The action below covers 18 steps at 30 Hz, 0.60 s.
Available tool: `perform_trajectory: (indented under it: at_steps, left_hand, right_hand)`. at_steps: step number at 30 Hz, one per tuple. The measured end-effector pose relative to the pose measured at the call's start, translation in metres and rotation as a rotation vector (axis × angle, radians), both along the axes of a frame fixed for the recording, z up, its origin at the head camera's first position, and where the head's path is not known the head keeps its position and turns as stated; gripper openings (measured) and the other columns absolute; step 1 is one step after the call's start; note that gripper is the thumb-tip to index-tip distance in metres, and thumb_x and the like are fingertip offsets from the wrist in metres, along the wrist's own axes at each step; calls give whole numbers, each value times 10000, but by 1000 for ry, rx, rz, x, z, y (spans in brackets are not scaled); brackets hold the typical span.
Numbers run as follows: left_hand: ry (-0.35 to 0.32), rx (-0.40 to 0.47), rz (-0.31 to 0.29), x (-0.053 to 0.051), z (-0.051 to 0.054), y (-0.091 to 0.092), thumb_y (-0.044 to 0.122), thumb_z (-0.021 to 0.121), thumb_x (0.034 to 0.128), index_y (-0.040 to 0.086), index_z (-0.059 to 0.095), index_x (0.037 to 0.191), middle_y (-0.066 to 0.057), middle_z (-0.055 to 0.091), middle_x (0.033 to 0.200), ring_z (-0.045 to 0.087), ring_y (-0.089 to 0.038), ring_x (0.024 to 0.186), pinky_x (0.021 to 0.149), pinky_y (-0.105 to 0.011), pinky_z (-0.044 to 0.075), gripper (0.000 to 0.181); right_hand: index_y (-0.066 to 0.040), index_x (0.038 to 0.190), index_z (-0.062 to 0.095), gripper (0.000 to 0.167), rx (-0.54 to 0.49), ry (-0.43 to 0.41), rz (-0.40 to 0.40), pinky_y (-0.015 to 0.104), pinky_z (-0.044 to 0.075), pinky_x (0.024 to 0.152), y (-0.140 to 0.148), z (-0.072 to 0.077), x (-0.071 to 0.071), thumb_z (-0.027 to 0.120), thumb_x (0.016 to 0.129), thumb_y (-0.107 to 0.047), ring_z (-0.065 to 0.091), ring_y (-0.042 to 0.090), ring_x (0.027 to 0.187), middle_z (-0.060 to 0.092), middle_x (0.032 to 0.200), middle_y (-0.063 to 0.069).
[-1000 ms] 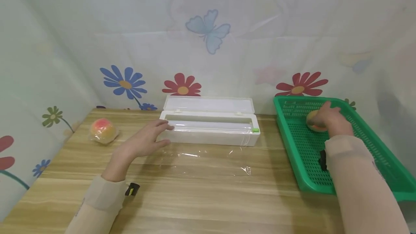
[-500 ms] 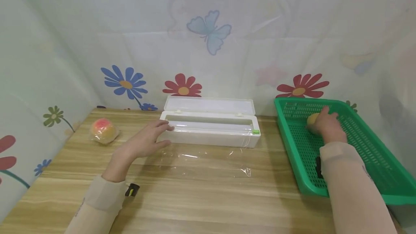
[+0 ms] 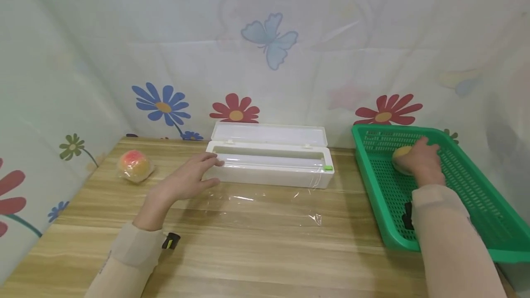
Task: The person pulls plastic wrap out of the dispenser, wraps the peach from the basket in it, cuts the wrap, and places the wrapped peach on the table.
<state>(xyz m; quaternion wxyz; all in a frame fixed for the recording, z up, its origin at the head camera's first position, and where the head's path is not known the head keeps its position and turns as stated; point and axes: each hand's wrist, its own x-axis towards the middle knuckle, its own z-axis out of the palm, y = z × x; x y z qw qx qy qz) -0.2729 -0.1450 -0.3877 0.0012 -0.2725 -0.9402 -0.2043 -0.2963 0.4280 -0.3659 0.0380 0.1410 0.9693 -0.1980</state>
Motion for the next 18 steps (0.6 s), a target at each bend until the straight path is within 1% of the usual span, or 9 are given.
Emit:
perform_trajectory:
  at_steps: [3, 6, 8, 9, 13, 16, 18]
  left_hand:
    - [-6, 1, -4, 0, 0, 1, 178, 727, 977, 36, 618, 1365, -201, 490, 1479, 419, -392, 1389, 1151, -520, 346, 428]
    - [-9, 4, -9, 0, 1, 2, 179, 725, 978, 35, 618, 1367, -205, 488, 1479, 415, -395, 1392, 1152, -522, 343, 429]
    - [-7, 5, -11, 0, 1, 2, 180, 727, 976, 32, 617, 1365, -206, 493, 1472, 418, -395, 1388, 1153, -520, 342, 431]
    - [-7, 4, -12, 0, 1, 2, 181, 728, 976, 31, 618, 1364, -204, 496, 1468, 421, -394, 1386, 1153, -518, 343, 431]
    - [-9, 2, -7, 0, 1, 3, 183, 727, 977, 35, 617, 1365, -195, 498, 1468, 422, -387, 1385, 1152, -513, 345, 430]
    - [-14, 1, -4, 0, 1, 3, 186, 725, 978, 42, 616, 1369, -189, 492, 1477, 416, -382, 1390, 1153, -511, 345, 430]
    - [-17, 2, -4, 0, 1, 3, 186, 725, 978, 43, 615, 1368, -187, 493, 1476, 416, -379, 1390, 1152, -508, 347, 430]
  right_hand:
    - [256, 1460, -18, 1030, -16, 35, -10, 777, 402, 784, 4, -2, 3, 557, 977, -449, 295, 692, 1104, 132, 1296, 601]
    - [274, 1415, 118, 942, -28, 86, -28, 689, 438, 736, 8, -5, 3, 508, 997, -474, 354, 603, 1023, 274, 1185, 517]
    - [266, 1399, 179, 909, -35, 105, -40, 636, 451, 716, 11, -6, 3, 475, 1008, -499, 380, 569, 1002, 326, 1137, 462]
    - [264, 1397, 196, 906, -34, 112, -41, 613, 456, 713, 12, -6, 3, 458, 1012, -512, 389, 559, 1000, 347, 1124, 445]
    - [254, 1405, 210, 929, -32, 103, -34, 574, 480, 695, 15, -4, 1, 418, 1019, -565, 427, 554, 1005, 382, 1159, 431]
    - [256, 1407, 214, 932, -35, 105, -13, 545, 504, 676, 16, 0, 2, 405, 1026, -572, 456, 552, 1005, 392, 1189, 434]
    - [258, 1404, 216, 929, -45, 114, 0, 502, 525, 637, 15, 5, 3, 403, 1029, -572, 498, 529, 969, 399, 1189, 432]
